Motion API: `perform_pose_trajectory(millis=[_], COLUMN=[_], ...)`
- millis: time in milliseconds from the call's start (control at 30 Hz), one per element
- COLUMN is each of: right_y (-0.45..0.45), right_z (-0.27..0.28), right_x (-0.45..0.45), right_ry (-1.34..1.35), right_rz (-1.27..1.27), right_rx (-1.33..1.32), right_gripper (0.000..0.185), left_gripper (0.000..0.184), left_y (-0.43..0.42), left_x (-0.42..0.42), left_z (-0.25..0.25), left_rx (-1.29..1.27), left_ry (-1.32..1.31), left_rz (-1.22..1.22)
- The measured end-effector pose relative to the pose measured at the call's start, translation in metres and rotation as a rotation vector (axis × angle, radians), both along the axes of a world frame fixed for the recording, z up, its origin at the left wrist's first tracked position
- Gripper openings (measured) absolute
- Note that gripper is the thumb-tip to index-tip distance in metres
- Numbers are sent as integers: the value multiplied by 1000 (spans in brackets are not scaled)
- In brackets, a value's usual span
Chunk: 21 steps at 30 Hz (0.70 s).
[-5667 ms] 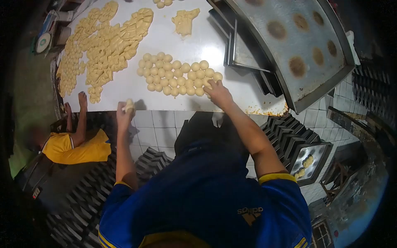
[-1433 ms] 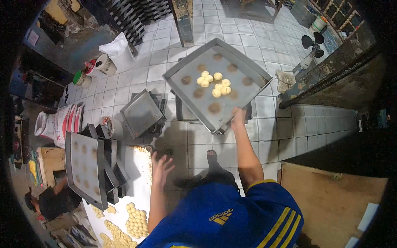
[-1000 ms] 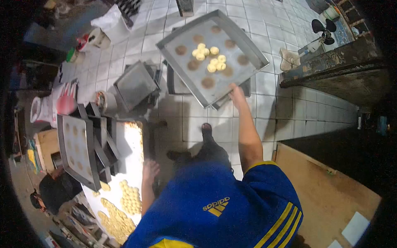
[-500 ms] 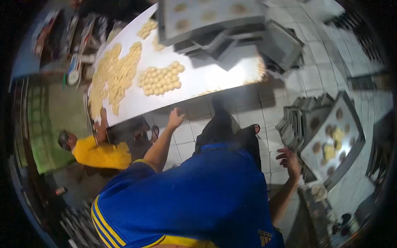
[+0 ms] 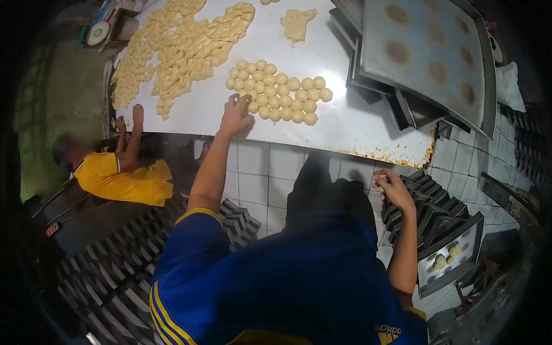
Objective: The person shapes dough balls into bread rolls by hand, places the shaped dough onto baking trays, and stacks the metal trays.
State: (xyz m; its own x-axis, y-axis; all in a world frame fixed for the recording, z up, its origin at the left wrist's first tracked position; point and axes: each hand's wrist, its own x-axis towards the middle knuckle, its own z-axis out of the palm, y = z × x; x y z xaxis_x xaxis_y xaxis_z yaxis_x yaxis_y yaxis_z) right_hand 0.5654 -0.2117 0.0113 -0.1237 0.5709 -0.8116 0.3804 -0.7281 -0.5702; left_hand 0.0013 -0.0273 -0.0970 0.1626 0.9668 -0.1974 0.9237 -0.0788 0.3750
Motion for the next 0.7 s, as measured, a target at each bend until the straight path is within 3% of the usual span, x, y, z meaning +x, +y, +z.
perform_pose_trajectory(millis=[167,300,367,433,467,533,700], right_y=[64,109,133,153,161,175,187], right_z=[10,-43,-49,-53,-61,-78,-111], right_x=[-67,-122,-160,-191,-202,-216,-229], right_ry=[27,22,-182,-266,-266,-291,-353], right_rz=[82,343,530,620,625,876,1013], right_rx=[-43,405,691,817,812,1062,1182], right_gripper=[39,44,50,55,55,56,55], left_gripper=[69,60,54,46,37,37,32], left_y=[19,31,36,41,39,25,-35], left_x=[-1,3,3,-3,-4,-12,-52], left_z=[-3,-18,-25,-31,-23,-7,63], left_rx=[-45,-25,5,-10,23,86,132], left_ry=[-36,-14,-5,-32,-61,-131,-247], left_rz=[-19,-18,-11,-3,15,61,339])
